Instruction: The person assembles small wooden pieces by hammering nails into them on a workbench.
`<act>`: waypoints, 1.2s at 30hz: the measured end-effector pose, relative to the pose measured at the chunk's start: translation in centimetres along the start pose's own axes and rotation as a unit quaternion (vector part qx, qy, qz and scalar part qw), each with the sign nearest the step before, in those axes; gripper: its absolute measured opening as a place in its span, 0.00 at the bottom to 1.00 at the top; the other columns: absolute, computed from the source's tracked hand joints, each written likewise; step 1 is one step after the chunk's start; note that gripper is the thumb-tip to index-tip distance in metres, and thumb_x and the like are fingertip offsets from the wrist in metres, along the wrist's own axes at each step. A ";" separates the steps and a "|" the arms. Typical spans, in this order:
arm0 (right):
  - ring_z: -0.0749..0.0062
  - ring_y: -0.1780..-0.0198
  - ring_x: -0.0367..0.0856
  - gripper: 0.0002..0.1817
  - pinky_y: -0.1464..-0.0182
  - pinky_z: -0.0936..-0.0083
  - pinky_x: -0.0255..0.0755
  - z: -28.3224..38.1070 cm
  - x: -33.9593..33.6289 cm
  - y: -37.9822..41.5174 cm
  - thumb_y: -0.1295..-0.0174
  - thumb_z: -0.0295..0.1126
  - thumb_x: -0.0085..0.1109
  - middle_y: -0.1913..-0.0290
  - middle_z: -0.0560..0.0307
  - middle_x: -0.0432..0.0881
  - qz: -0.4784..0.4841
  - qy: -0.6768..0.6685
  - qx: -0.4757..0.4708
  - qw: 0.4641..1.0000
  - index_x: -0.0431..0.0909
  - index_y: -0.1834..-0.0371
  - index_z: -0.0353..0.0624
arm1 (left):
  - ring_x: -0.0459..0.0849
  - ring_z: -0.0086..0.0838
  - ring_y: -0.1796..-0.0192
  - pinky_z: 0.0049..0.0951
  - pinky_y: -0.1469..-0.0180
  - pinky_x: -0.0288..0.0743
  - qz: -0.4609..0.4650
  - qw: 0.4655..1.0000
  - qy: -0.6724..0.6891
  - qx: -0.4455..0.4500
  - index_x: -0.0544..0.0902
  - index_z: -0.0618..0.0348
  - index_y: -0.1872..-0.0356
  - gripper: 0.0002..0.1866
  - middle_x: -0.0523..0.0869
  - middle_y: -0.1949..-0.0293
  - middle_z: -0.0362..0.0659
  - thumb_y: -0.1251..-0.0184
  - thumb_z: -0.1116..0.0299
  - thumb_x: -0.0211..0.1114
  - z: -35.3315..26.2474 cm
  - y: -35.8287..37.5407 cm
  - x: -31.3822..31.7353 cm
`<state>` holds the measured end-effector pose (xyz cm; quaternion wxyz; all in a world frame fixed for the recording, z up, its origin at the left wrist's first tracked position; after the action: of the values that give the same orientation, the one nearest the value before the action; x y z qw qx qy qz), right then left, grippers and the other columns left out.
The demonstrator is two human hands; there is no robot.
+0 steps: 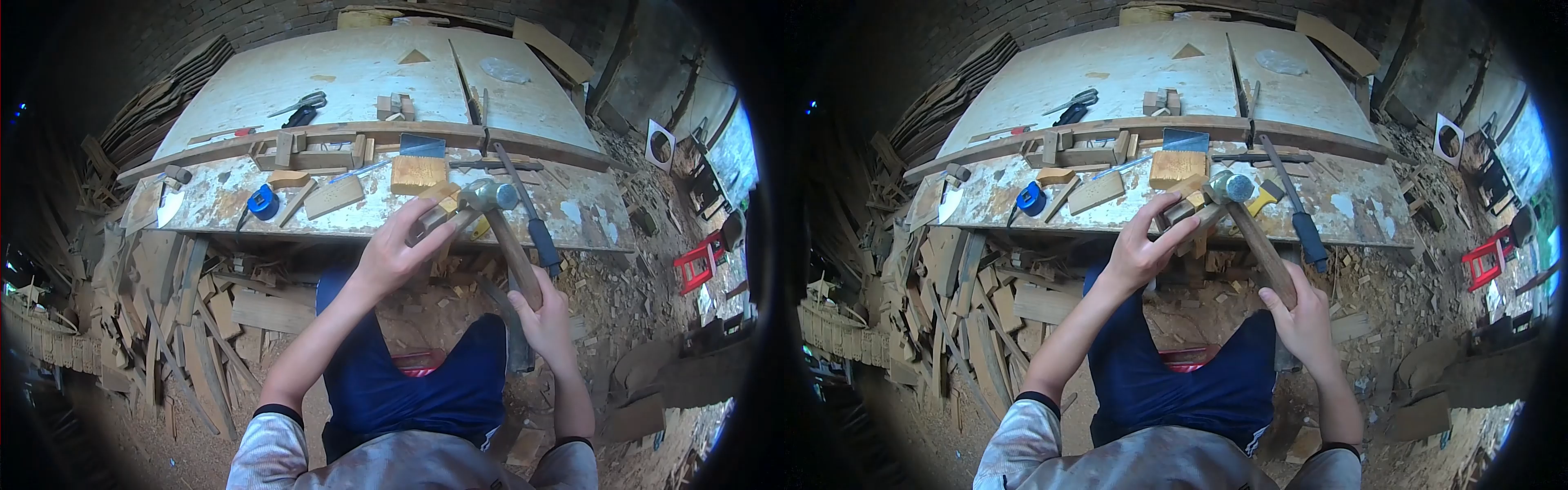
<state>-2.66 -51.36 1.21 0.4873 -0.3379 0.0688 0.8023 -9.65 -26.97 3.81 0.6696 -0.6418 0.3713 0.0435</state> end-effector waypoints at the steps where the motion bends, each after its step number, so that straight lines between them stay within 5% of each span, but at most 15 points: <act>1: 0.53 0.53 0.94 0.25 0.48 0.64 0.82 -0.2 0.0 0.1 0.24 0.37 0.72 0.57 0.43 0.92 0.003 -0.006 0.003 1.000 0.80 0.30 0.37 | 0.88 0.53 0.35 0.47 0.35 0.88 0.001 1.000 0.000 0.001 0.91 0.45 0.35 0.31 0.81 0.33 0.55 0.43 0.80 0.76 -0.1 -0.1 0.0; 3: 0.64 0.58 0.89 0.25 0.49 0.67 0.80 -0.7 0.2 0.3 0.25 0.35 0.72 0.59 0.48 0.90 0.011 -0.017 0.008 1.000 0.79 0.30 0.37 | 0.88 0.52 0.35 0.47 0.35 0.89 0.003 1.000 0.002 0.004 0.91 0.45 0.36 0.30 0.81 0.33 0.55 0.42 0.79 0.76 -0.3 -0.3 0.0; 6: 0.48 0.51 0.96 0.26 0.48 0.63 0.83 0.0 -0.3 -0.2 0.24 0.39 0.73 0.55 0.40 0.93 0.027 0.021 -0.022 0.999 0.79 0.31 0.37 | 0.88 0.52 0.35 0.46 0.35 0.89 0.004 1.000 0.004 0.013 0.91 0.45 0.36 0.30 0.81 0.33 0.56 0.42 0.79 0.76 -0.5 -0.5 0.1; 14: 0.54 0.65 0.89 0.22 0.57 0.62 0.78 0.7 -0.1 -1.2 0.22 0.42 0.70 0.66 0.46 0.86 0.102 0.016 0.019 0.994 0.81 0.36 0.37 | 0.86 0.56 0.33 0.49 0.33 0.87 0.004 0.999 0.036 -0.025 0.89 0.45 0.32 0.39 0.81 0.31 0.56 0.52 0.84 0.72 0.7 -0.1 0.5; 17: 0.57 0.66 0.87 0.21 0.58 0.63 0.78 -0.4 0.6 -1.6 0.22 0.42 0.69 0.67 0.47 0.85 0.113 0.000 0.013 0.994 0.81 0.37 0.38 | 0.84 0.54 0.30 0.51 0.32 0.84 0.004 0.999 0.031 -0.024 0.84 0.47 0.27 0.37 0.79 0.30 0.57 0.42 0.77 0.78 1.2 0.0 0.8; 20: 0.61 0.65 0.86 0.21 0.56 0.64 0.78 -1.0 0.9 -1.7 0.22 0.42 0.69 0.67 0.48 0.85 0.113 -0.018 0.009 0.993 0.81 0.38 0.37 | 0.80 0.56 0.27 0.47 0.25 0.79 -0.031 0.988 0.069 -0.131 0.75 0.51 0.18 0.51 0.78 0.28 0.58 0.53 0.85 0.70 3.3 0.9 1.6; 23: 0.64 0.64 0.85 0.21 0.55 0.65 0.78 -1.1 0.8 -1.8 0.22 0.42 0.69 0.65 0.49 0.85 0.112 -0.026 0.013 0.993 0.81 0.39 0.36 | 0.78 0.57 0.26 0.43 0.25 0.77 -0.069 0.971 0.095 -0.206 0.65 0.57 0.13 0.56 0.75 0.27 0.60 0.52 0.83 0.73 4.3 1.4 1.7; 24: 0.65 0.63 0.85 0.21 0.55 0.65 0.78 -1.2 0.7 -1.8 0.22 0.42 0.69 0.65 0.49 0.85 0.111 -0.028 0.018 0.993 0.81 0.39 0.36 | 0.83 0.52 0.29 0.41 0.28 0.79 -0.116 0.960 0.093 -0.238 0.61 0.59 0.11 0.58 0.81 0.30 0.60 0.49 0.81 0.75 4.8 1.7 1.4; 27: 0.66 0.62 0.85 0.21 0.54 0.66 0.78 -1.4 0.6 -1.8 0.21 0.42 0.69 0.63 0.50 0.86 0.115 -0.024 0.020 0.993 0.81 0.39 0.35 | 0.89 0.45 0.33 0.39 0.31 0.82 -0.019 0.896 0.226 -0.383 0.58 0.59 0.11 0.57 0.88 0.35 0.58 0.42 0.76 0.80 6.4 3.5 4.6; 33: 0.67 0.61 0.86 0.20 0.52 0.67 0.79 -1.5 0.8 -1.7 0.22 0.40 0.69 0.61 0.49 0.88 0.106 -0.040 0.013 0.993 0.81 0.37 0.35 | 0.92 0.39 0.36 0.37 0.33 0.84 -0.036 0.894 0.223 -0.387 0.68 0.58 0.21 0.48 0.92 0.39 0.56 0.40 0.68 0.88 6.1 2.9 4.6; 36: 0.67 0.59 0.87 0.20 0.51 0.67 0.80 -1.1 0.6 -1.5 0.22 0.38 0.69 0.60 0.48 0.88 0.086 -0.060 -0.003 0.994 0.81 0.37 0.35 | 0.93 0.38 0.37 0.36 0.34 0.84 -0.056 0.904 0.222 -0.362 0.72 0.56 0.25 0.44 0.93 0.41 0.55 0.42 0.73 0.87 5.5 1.3 3.0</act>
<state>-1.04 -50.63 0.36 0.4184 -0.2832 0.0659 0.8604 -5.71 -23.13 0.55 0.2932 -0.8526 0.4325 -0.0063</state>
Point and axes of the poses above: each hand's wrist, its own y-axis away from the middle knuckle, its own x-axis out of the palm, z = x × y, the point moved 10 cm from there along -y, towards the middle knuckle
